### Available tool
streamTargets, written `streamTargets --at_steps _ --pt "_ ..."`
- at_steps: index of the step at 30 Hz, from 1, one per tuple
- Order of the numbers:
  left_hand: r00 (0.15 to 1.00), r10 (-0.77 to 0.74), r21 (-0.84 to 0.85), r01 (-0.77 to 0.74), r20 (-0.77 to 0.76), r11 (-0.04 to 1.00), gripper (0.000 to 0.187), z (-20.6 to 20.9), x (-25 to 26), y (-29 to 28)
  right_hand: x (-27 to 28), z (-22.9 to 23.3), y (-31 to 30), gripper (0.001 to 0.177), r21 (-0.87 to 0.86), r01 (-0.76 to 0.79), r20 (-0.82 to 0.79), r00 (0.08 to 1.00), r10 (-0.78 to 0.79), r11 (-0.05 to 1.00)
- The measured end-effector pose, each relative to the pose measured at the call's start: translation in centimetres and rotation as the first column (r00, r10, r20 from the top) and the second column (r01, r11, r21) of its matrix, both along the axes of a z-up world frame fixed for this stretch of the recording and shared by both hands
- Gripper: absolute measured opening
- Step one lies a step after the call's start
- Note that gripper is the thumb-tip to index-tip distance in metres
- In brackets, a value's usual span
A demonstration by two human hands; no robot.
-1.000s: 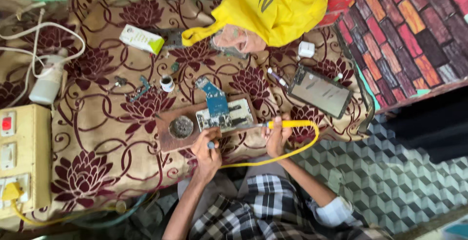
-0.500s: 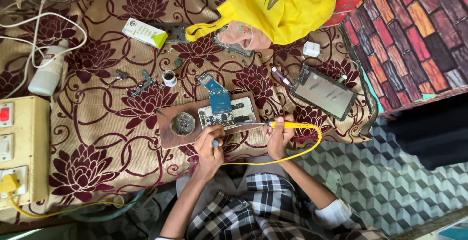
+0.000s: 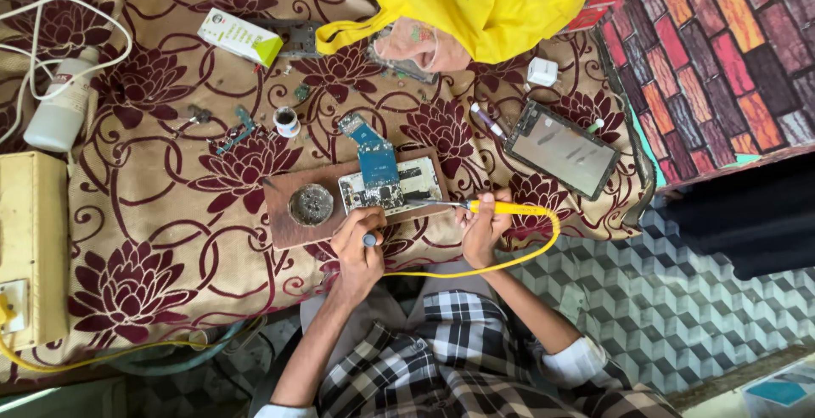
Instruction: The person uses a soldering iron and solder wire to work on a small blue circuit board held in a clamp. They repeatedly apply heat and solder to specific points on the board while seated at a cluttered workbench.
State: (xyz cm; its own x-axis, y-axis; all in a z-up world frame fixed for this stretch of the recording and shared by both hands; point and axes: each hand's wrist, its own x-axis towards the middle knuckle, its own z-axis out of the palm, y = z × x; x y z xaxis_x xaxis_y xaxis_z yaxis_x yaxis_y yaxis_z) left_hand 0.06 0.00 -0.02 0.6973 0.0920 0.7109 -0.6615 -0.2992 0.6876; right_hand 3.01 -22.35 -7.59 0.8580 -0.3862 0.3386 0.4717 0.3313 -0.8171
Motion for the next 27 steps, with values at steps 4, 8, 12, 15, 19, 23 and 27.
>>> streamTargets --at_steps 4,8,12,15,19,23,27 --pt "1.000 -0.001 0.002 0.000 0.031 1.000 0.015 0.4 0.1 -0.2 0.1 0.5 0.0 0.014 0.054 0.004 -0.031 1.000 -0.003 0.999" --pt "1.000 -0.018 -0.003 0.018 0.014 1.000 0.013 0.4 0.0 0.1 0.0 0.6 0.2 0.014 -0.014 -0.004 -0.042 0.999 0.003 1.000" --pt "1.000 -0.012 0.011 0.012 0.021 1.000 0.010 0.4 0.3 0.1 0.4 0.5 0.1 0.015 -0.020 -0.003 -0.002 1.000 0.003 1.000" --pt "1.000 -0.029 0.003 0.029 -0.007 1.000 0.010 0.3 -0.2 0.1 -0.2 0.2 0.1 0.016 0.024 0.004 -0.017 1.000 -0.004 1.000" --pt "1.000 -0.019 0.016 0.019 0.005 1.000 0.010 0.5 0.1 0.2 0.0 0.0 0.1 0.016 0.025 -0.024 0.005 1.000 0.024 0.999" --pt "1.000 -0.014 0.023 0.014 0.025 1.000 0.013 0.4 0.2 0.1 0.1 -0.2 -0.1 0.016 -0.022 0.006 -0.002 1.000 -0.006 1.000" --pt "1.000 -0.015 0.018 0.015 -0.023 1.000 0.014 0.3 -0.2 0.0 -0.3 -0.3 0.0 0.017 0.005 0.010 0.016 1.000 -0.010 1.000"
